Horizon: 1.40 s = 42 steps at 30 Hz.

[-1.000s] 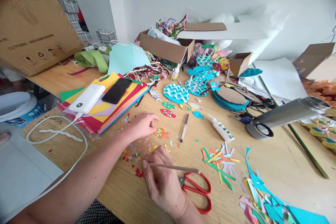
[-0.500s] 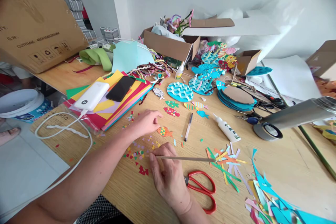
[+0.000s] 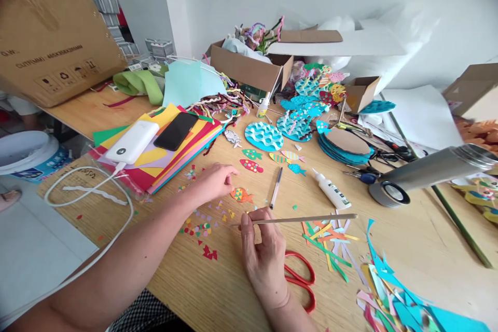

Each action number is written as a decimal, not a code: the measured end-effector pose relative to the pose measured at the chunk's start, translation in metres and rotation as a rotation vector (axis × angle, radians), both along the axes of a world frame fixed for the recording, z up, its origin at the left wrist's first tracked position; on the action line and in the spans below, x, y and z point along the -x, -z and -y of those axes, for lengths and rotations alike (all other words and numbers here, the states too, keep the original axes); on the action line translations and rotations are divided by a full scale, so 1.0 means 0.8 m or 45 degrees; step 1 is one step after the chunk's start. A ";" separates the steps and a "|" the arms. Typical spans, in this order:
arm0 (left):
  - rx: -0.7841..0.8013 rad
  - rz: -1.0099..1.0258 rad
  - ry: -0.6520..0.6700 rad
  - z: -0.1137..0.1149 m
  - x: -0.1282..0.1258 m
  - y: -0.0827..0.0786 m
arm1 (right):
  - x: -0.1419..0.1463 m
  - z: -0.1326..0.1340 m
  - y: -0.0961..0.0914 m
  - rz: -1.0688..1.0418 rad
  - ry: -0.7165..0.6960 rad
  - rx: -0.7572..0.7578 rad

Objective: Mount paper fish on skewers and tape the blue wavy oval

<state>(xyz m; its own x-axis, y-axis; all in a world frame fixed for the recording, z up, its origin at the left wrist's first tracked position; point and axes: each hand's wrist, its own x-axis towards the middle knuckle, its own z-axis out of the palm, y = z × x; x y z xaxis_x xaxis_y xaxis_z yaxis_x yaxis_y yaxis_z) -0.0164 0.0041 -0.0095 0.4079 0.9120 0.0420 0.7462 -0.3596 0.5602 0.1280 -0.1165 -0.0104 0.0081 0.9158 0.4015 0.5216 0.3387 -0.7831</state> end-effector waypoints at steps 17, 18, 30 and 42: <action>-0.094 0.408 -0.292 -0.009 0.003 -0.011 | 0.011 -0.005 -0.011 0.028 -0.300 0.046; -0.079 0.481 -0.328 -0.011 0.003 -0.012 | 0.016 -0.004 -0.012 0.039 -0.372 0.051; 0.230 1.549 -0.612 -0.020 0.009 -0.023 | 0.028 -0.016 -0.025 0.116 -0.500 0.170; -0.233 1.981 -0.988 -0.029 0.026 -0.034 | 0.053 -0.082 -0.033 0.178 -0.297 0.152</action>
<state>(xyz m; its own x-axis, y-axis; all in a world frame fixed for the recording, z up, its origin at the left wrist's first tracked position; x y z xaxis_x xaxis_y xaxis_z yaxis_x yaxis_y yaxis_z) -0.0371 0.0269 0.0175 -0.5998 0.7984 0.0520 -0.3859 -0.3456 0.8553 0.0853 -0.0505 0.0161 -0.2561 0.9272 0.2732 0.5463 0.3720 -0.7504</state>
